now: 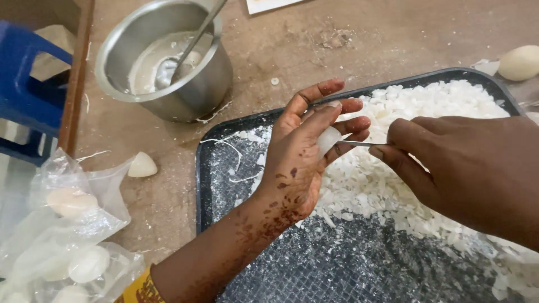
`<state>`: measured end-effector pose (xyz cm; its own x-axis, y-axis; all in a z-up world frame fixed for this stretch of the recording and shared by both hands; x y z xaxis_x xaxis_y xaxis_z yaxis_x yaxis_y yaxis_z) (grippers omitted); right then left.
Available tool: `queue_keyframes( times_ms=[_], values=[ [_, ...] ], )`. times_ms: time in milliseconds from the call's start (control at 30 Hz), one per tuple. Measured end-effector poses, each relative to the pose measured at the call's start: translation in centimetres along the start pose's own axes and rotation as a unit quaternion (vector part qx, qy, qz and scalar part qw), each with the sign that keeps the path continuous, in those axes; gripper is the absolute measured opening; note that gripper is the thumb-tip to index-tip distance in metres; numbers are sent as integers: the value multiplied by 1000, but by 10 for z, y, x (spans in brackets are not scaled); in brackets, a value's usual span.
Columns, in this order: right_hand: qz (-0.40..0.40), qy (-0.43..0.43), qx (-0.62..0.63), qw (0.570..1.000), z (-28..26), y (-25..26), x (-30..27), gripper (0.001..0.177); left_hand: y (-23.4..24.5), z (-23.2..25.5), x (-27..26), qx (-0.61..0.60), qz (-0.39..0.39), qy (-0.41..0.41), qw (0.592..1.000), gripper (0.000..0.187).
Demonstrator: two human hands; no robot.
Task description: Using a small metal tool to create holes or prepare wax components for candle making.
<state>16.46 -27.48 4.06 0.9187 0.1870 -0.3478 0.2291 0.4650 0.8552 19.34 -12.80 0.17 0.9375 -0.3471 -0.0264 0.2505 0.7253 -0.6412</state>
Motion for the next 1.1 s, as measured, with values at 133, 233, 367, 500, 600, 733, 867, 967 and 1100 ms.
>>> queue_keyframes(
  times_ms=[133, 233, 367, 500, 600, 733, 867, 967, 1100],
  values=[
    [-41, -2, 11, 999, 2, -2, -2, 36, 0, -12, 0, -6, 1, 13, 1000, 37],
    [-74, -24, 5, 997, 7, -4, -1, 37, -1, -15, -2, -17, -2, 11, 1000, 42],
    [81, -4, 95, 992, 19, -16, 1, 42, 2, -15, -19, 12, 18, 6, 1000, 52],
    [215, 118, 98, 964, 6, 1, -15, 42, 10, -22, -44, -32, 69, 44, 996, 57],
    [409, 254, -15, 876, -8, 5, -39, 29, 15, -19, -54, -40, 111, 48, 992, 55],
    [463, 268, -43, 844, -14, 14, -45, 24, 11, -12, -54, -70, 110, 59, 990, 45],
    [435, 265, 0, 860, -15, 11, -49, 23, 11, -16, -50, -104, 81, 27, 991, 32],
    [418, 271, 45, 866, -24, 8, -47, 23, 13, -18, -54, -98, 120, 22, 988, 26],
    [368, 267, 195, 869, -30, 7, -44, 16, 12, -12, -55, -137, 105, -3, 985, 23]
  ],
)
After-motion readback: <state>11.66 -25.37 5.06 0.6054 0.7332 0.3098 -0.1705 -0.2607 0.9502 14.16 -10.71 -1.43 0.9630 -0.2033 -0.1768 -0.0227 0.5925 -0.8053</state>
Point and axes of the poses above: each hand's wrist, its own x-axis towards the middle knuckle, its own y-axis out of the back of the hand, z = x × y, the point moved 7 cm from there along x, towards the middle knuckle, and after that the axes turned 4 degrees about -z, right-handed, at the moved point
